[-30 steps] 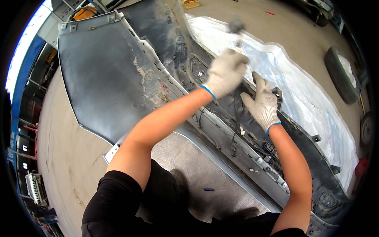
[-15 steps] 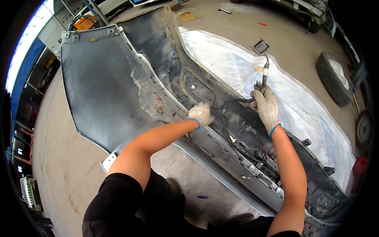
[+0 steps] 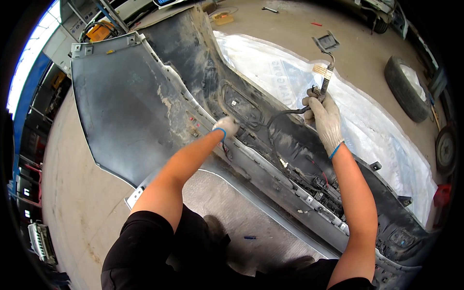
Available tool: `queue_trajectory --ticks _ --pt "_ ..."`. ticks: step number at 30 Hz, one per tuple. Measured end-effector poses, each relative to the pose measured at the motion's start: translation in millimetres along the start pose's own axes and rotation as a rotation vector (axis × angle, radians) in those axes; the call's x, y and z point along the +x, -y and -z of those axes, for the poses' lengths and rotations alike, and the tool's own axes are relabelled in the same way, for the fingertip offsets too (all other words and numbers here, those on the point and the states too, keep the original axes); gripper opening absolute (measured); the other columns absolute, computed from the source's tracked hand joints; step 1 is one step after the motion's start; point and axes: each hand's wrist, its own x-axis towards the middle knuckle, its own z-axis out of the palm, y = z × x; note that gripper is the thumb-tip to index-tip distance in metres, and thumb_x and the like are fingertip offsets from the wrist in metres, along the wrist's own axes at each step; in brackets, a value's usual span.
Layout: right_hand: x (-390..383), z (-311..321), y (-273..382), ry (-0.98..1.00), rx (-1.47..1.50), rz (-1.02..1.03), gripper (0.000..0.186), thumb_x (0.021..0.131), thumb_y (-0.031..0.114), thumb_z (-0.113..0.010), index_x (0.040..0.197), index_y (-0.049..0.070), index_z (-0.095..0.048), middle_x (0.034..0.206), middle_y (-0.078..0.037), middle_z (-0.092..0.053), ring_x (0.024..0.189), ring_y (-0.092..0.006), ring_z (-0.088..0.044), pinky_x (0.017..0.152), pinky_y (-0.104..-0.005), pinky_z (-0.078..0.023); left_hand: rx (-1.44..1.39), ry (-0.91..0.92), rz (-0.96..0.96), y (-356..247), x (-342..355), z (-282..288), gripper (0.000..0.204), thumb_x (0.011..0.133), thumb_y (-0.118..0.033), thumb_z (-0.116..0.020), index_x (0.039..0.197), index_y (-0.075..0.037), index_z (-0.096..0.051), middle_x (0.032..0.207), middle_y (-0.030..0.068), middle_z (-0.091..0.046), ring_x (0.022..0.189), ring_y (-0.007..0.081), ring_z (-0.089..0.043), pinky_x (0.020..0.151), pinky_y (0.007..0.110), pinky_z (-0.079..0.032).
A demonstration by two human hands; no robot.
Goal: The person works on a detached car bumper in a garage. They use a screwdriver to pry and remove fasteners, then use a power drill to remove screws from the bumper. The person also handles a small tool and moves around the workspace.
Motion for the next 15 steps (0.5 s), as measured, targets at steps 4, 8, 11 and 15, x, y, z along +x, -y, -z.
queue_trajectory --ticks 4,8,11,15 --pt "0 -8 -7 0.007 -0.013 -0.031 0.034 0.093 0.017 -0.053 0.12 -0.004 -0.054 0.095 -0.007 -0.064 0.063 -0.0084 -0.055 0.059 -0.0254 -0.049 0.041 0.018 0.03 -9 7 53 0.042 0.077 -0.026 -0.062 0.111 -0.003 -0.07 0.115 0.0227 -0.066 0.11 0.0364 -0.063 0.095 0.042 -0.05" --pt "-3 -18 -11 0.084 0.014 -0.018 0.031 0.092 0.016 -0.054 0.116 -0.004 -0.055 0.093 -0.007 -0.063 0.065 -0.0096 -0.056 0.059 -0.0261 -0.048 0.222 -0.022 0.043 3 5 78 0.04 0.075 -0.027 -0.065 0.108 -0.006 -0.071 0.112 0.0202 -0.068 0.107 0.0334 -0.065 0.093 0.042 -0.051" --pt "-5 -22 -13 0.13 -0.027 -0.044 0.029 0.091 0.016 -0.054 0.113 -0.003 -0.056 0.09 -0.007 -0.063 0.064 -0.0106 -0.056 0.058 -0.0266 -0.048 0.299 -0.055 -0.015 17 4 83 0.039 0.076 -0.026 -0.065 0.109 -0.007 -0.071 0.114 0.0193 -0.067 0.109 0.0328 -0.064 0.094 0.042 -0.051" --pt "-6 -19 -19 0.098 -0.156 -0.076 0.028 0.09 0.015 -0.053 0.111 -0.002 -0.057 0.086 -0.008 -0.063 0.064 -0.0112 -0.057 0.057 -0.0264 -0.048 0.26 -0.157 0.134 37 3 92 0.041 0.077 -0.026 -0.064 0.112 -0.007 -0.07 0.115 0.0188 -0.067 0.109 0.0327 -0.064 0.094 0.043 -0.051"
